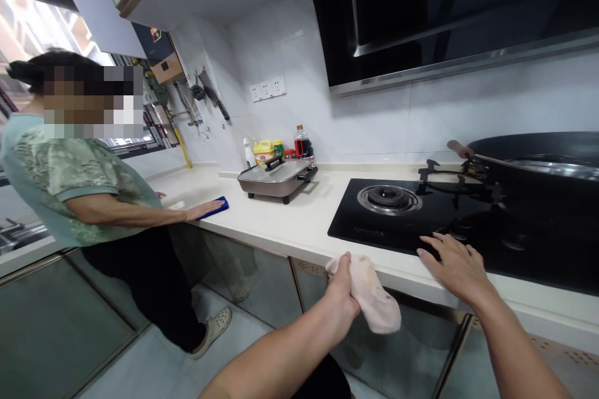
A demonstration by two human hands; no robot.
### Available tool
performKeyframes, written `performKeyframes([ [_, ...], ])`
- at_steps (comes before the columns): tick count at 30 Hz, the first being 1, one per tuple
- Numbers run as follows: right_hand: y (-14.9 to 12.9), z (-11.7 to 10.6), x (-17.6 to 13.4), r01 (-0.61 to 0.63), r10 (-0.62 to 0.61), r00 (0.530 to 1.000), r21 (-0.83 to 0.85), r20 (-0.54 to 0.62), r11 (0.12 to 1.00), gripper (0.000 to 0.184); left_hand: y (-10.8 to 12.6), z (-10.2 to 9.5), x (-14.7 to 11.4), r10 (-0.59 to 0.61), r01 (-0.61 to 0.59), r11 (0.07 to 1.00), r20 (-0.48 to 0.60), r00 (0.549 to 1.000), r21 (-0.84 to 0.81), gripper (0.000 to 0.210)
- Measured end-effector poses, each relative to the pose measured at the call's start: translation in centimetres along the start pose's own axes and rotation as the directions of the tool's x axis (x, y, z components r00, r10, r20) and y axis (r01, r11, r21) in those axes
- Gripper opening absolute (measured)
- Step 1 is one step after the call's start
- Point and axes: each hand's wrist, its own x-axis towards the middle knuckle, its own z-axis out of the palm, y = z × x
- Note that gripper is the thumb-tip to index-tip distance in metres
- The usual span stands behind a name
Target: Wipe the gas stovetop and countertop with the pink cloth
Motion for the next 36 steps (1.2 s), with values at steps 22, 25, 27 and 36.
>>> performKeyframes([
  [22,-1.7,-1.8,-0.2,-0.025,0.024,0.999,0.026,0.029,0.999,0.053,7.0,-1.7,-1.6,0.342,-0.582,-0.464,0.741,0.578,0.668,0.089],
  [25,-2.0,-2.1,-0.2,-0.031,0.03,0.999,0.032,0.043,0.999,0.052,7.9,-2.6,-1.9,0.118,-0.584,-0.584,0.772,0.625,0.563,0.098],
  [27,-2.1,-2.3,-0.2,-0.03,0.028,0.998,0.037,0.054,0.999,0.051,9.2,-3.5,-1.8,0.008,-0.594,-0.661,0.795,0.606,0.459,0.098],
  [36,-2.5,-2.8,-0.3,-0.06,0.053,0.996,0.097,0.07,0.994,0.048,11.8,-4.2,1.7,-0.1,-0.45,-0.881,0.873,0.478,0.145,0.111],
])
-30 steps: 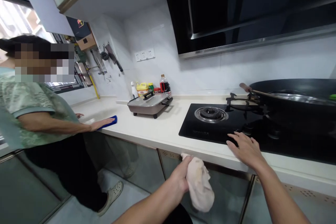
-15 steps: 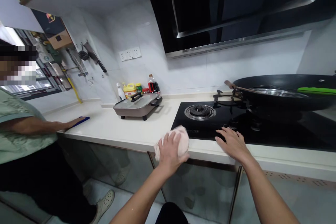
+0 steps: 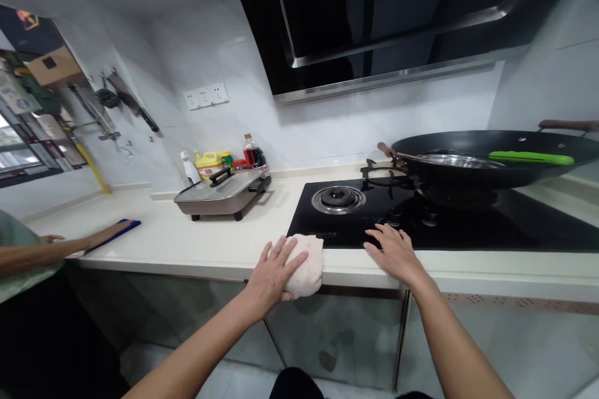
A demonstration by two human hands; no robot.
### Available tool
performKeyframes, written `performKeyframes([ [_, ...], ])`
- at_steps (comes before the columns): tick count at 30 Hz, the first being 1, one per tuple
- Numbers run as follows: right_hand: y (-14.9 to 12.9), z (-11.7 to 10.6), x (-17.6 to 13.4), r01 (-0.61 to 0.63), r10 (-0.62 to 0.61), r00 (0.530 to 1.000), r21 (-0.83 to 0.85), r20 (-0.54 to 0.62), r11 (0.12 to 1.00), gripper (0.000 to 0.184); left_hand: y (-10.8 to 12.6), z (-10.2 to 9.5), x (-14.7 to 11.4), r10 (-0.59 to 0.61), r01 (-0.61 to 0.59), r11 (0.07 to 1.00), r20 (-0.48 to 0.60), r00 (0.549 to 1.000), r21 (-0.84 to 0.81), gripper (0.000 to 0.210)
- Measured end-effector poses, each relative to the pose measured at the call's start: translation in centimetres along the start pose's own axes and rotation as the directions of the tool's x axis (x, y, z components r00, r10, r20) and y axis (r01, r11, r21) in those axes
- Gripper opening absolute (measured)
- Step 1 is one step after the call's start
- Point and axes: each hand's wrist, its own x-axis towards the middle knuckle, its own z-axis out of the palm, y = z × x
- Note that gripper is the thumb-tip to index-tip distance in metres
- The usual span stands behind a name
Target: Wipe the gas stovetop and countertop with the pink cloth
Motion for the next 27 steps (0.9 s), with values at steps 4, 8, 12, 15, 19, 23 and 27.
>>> performKeyframes([
  [4,-0.2,-0.2,-0.1,0.01,-0.008,1.0,0.072,-0.016,0.997,0.048,1.9,1.8,0.9,-0.065,0.069,0.997,-0.113,0.991,0.027,0.108],
  [8,-0.3,-0.3,0.0,-0.015,0.02,0.999,0.134,-0.034,0.991,0.052,4.8,2.3,1.4,-0.158,0.172,0.984,-0.21,0.965,0.052,0.099],
  [12,0.0,-0.2,0.2,-0.046,0.054,0.998,0.182,-0.038,0.982,0.059,7.9,1.8,2.8,-0.126,0.145,0.987,-0.222,0.967,0.07,0.097],
  [15,0.2,-0.2,0.4,-0.068,0.075,0.997,0.205,-0.029,0.976,0.061,11.3,2.0,5.0,-0.076,0.089,0.995,-0.223,0.972,0.047,0.098],
  [19,0.6,-0.7,0.4,-0.066,0.068,0.998,0.219,-0.001,0.973,0.065,16.8,2.6,8.6,0.013,-0.013,1.0,-0.24,0.971,0.001,0.087],
  [23,1.1,-1.5,0.4,-0.06,0.051,0.998,0.211,0.047,0.976,0.075,19.5,2.7,10.2,0.08,-0.092,0.995,-0.281,0.956,-0.03,0.089],
  [27,1.3,-1.5,0.4,-0.054,0.039,0.995,0.178,0.09,0.982,0.069,17.4,2.6,9.0,0.173,-0.195,0.98,-0.314,0.934,-0.039,0.1],
])
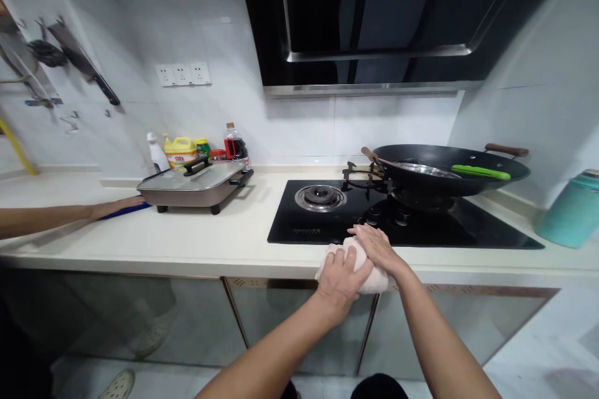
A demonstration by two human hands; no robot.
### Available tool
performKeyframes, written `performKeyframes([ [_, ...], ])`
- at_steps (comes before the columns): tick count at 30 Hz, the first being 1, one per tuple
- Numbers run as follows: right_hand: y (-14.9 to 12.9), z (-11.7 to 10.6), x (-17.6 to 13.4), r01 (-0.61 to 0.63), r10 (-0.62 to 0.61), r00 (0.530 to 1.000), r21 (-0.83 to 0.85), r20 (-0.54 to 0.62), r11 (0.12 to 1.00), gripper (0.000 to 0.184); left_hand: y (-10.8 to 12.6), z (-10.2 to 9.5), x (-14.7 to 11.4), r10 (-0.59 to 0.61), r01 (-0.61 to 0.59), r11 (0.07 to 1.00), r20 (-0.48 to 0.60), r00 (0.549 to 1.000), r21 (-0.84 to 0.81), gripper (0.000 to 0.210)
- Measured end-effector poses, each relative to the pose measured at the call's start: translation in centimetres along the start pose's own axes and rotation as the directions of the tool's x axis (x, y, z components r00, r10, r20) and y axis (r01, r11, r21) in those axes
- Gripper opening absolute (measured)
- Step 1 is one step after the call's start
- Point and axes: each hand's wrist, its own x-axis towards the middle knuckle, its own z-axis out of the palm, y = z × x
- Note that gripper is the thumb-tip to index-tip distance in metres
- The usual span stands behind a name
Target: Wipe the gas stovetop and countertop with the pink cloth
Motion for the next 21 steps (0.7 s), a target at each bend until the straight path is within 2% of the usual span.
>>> performKeyframes([
  [5,0.0,0.7,0.0,0.004,-0.004,1.0,-0.014,0.002,1.0,0.065,-5.8,-0.5,-4.8,0.03,-0.028,0.999,-0.083,0.996,0.029,0.1],
  [11,0.3,1.3,-0.4,0.048,-0.048,0.999,0.011,-0.027,0.999,0.062,-17.3,-1.4,-14.6,0.048,-0.017,0.993,-0.267,0.962,0.115,0.075],
  [13,0.4,1.4,-0.4,0.059,-0.059,0.997,0.018,-0.04,0.998,0.062,-21.1,-2.5,-17.8,-0.02,0.05,0.991,-0.24,0.971,0.121,0.071],
  [16,0.5,1.6,-0.4,0.086,-0.085,0.994,0.016,-0.072,0.996,0.061,-25.1,-4.5,-21.2,-0.223,0.236,0.965,-0.116,0.968,0.113,0.065],
  [18,0.5,1.7,-0.4,0.098,-0.096,0.991,0.016,-0.091,0.995,0.061,-26.3,-5.5,-22.1,-0.34,0.341,0.932,-0.031,0.94,0.119,0.064],
  [21,0.4,1.9,-0.5,0.1,-0.096,0.99,0.025,-0.106,0.995,0.06,-25.8,-6.3,-21.6,-0.45,0.442,0.88,0.007,0.893,0.174,0.064],
])
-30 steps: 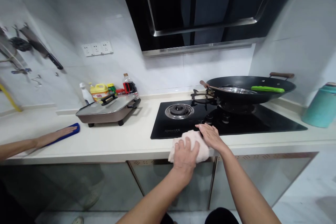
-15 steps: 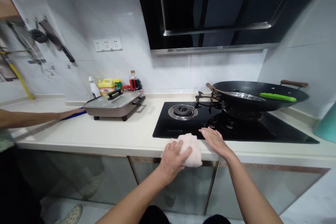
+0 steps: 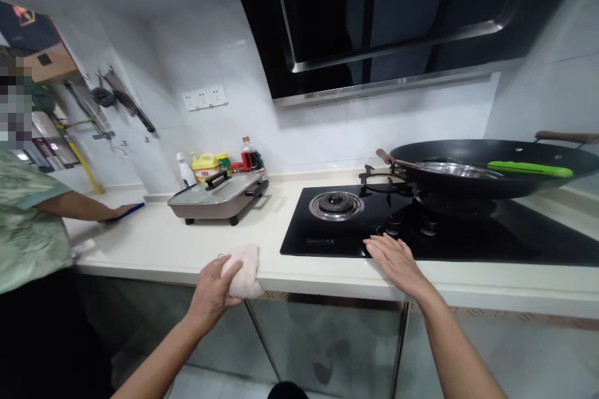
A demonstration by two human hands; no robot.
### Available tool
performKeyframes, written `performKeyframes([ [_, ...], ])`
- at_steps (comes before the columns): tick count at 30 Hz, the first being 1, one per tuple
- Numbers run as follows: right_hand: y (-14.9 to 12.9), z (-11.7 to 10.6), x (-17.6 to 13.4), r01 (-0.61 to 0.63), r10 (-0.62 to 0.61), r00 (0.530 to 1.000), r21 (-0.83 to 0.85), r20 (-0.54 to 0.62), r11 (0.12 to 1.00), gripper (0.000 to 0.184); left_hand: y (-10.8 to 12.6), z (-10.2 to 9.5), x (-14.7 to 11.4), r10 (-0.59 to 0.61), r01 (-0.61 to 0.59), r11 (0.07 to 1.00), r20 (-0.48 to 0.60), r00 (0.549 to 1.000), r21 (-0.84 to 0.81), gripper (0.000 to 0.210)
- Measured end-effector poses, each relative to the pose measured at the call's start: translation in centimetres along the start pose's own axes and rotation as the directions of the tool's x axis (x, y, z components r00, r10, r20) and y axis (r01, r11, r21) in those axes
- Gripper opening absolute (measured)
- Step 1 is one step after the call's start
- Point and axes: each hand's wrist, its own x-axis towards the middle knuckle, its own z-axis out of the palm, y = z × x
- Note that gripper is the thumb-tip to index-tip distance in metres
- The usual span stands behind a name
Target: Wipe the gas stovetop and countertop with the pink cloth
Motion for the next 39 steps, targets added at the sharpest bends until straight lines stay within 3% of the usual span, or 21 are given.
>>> performKeyframes([
  [5,0.1,0.3,0.0,-0.014,0.015,1.0,0.046,-0.004,0.999,0.062,4.0,-1.1,0.4,-0.027,0.032,0.99,-0.037,0.999,0.136,0.072],
  [8,0.4,0.6,0.1,-0.016,0.017,1.0,0.045,-0.017,0.999,0.062,7.5,-1.3,0.8,-0.01,0.015,0.989,-0.033,0.999,0.149,0.078],
  [12,0.9,1.1,0.2,-0.017,0.019,0.999,0.036,-0.037,0.999,0.064,14.7,-0.7,2.5,0.03,-0.029,0.996,-0.005,1.0,0.084,0.092],
  [17,1.1,0.6,0.5,-0.032,0.034,0.998,0.05,-0.047,0.998,0.058,25.0,0.3,5.2,0.189,-0.187,0.98,0.02,0.982,-0.061,0.106],
  [19,0.5,-0.3,0.2,-0.02,0.035,0.994,0.152,-0.099,0.988,0.057,28.0,0.6,6.0,0.245,-0.243,0.964,0.012,0.969,-0.106,0.106],
  [22,-1.2,-1.5,-1.6,0.081,0.028,0.95,0.333,-0.31,0.94,0.054,30.6,1.1,6.7,0.282,-0.279,0.948,0.002,0.959,-0.151,0.106],
  [24,-2.7,-1.5,-3.5,0.166,-0.008,0.917,0.365,-0.399,0.916,0.048,31.1,1.4,6.8,0.275,-0.272,0.946,-0.008,0.961,-0.175,0.107],
  [25,-3.4,-1.1,-4.6,0.202,-0.054,0.922,0.355,-0.385,0.913,0.045,31.1,1.5,6.8,0.266,-0.264,0.946,-0.017,0.964,-0.188,0.105],
  [29,-5.4,1.2,-7.9,0.308,-0.282,0.947,0.187,-0.153,0.933,0.052,29.0,0.6,6.5,0.288,-0.295,0.911,-0.066,0.955,-0.288,0.075],
  [33,-5.6,2.6,-8.7,0.362,-0.367,0.927,-0.07,-0.079,0.929,0.08,24.1,-1.8,6.0,0.456,-0.453,0.704,-0.141,0.879,-0.547,0.074],
  [36,-6.5,3.9,-8.1,0.368,-0.399,0.912,-0.238,-0.099,0.899,0.094,19.6,-3.2,6.5,0.335,-0.354,0.648,-0.166,0.928,-0.674,0.05],
  [39,-8.9,6.9,-7.1,0.244,-0.323,0.929,-0.359,-0.179,0.901,0.098,14.8,-3.5,8.1,0.092,-0.198,0.727,-0.193,0.977,-0.658,0.036],
])
